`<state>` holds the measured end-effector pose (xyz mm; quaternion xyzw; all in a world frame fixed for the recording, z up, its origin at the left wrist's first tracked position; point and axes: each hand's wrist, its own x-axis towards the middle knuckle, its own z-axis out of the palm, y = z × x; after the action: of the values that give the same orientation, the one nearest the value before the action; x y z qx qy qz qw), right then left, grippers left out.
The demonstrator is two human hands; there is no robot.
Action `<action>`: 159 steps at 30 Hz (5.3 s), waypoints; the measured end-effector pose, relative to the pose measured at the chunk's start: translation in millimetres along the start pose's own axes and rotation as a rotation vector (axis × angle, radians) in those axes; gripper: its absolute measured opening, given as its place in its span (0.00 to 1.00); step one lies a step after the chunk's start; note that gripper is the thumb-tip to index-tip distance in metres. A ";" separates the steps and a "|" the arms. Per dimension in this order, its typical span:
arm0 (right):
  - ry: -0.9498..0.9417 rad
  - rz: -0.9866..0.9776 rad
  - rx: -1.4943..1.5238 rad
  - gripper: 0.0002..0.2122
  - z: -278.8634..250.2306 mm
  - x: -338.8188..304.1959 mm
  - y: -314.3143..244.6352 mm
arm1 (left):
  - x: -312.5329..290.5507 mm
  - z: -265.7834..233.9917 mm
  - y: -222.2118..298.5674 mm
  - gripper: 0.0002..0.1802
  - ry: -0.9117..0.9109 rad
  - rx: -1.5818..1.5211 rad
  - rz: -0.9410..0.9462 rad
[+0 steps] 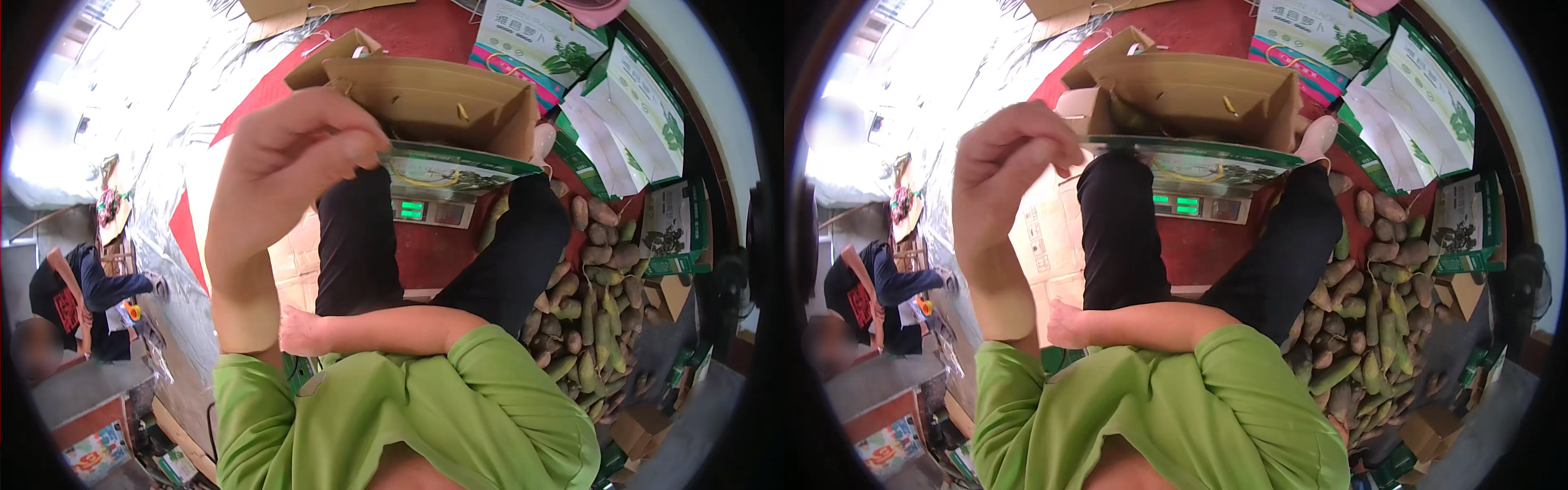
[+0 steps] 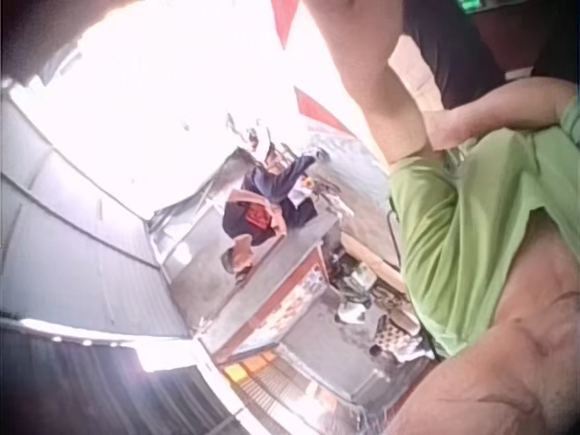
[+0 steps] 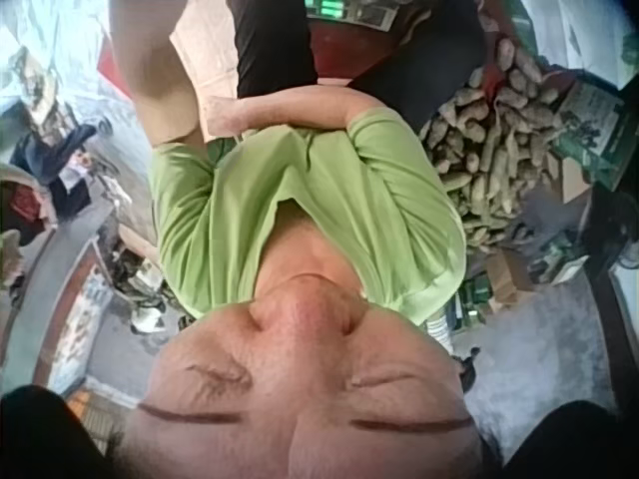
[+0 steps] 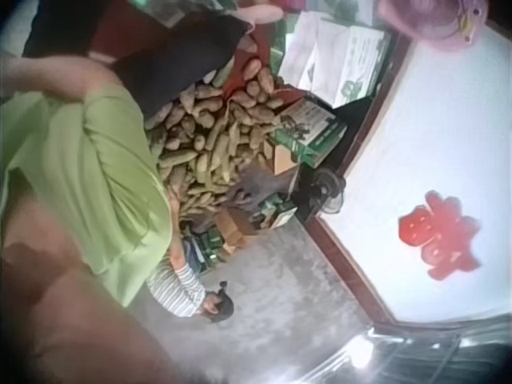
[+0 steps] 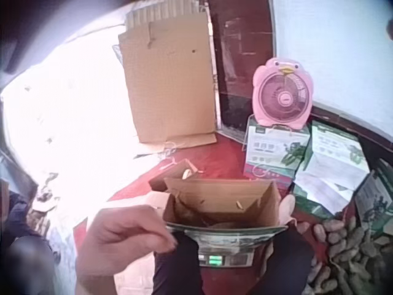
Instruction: Pick up radishes from a pile on the floor, weigh them in a cardboard box on an electronic scale, and organize the packed boxes.
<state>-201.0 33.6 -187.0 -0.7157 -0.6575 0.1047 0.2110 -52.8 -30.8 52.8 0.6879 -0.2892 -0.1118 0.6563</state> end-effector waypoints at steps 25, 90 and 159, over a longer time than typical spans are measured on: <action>0.869 0.749 0.427 0.08 -112.0 -256.2 4.4 | -221.7 -104.8 -232.9 0.20 -1.114 0.502 -1.146; 0.990 1.188 0.015 0.28 -284.1 -369.2 52.4 | 52.3 -82.9 -185.3 0.29 0.325 0.532 -0.510; 1.750 1.821 -0.183 0.19 -99.2 -498.9 -154.3 | 27.6 9.7 -128.4 0.19 -0.004 0.897 0.318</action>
<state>-353.7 -467.2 -94.7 -0.7492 0.4255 -0.3411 0.3758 -3.4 -57.7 -66.3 0.8505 -0.4116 0.1246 0.3028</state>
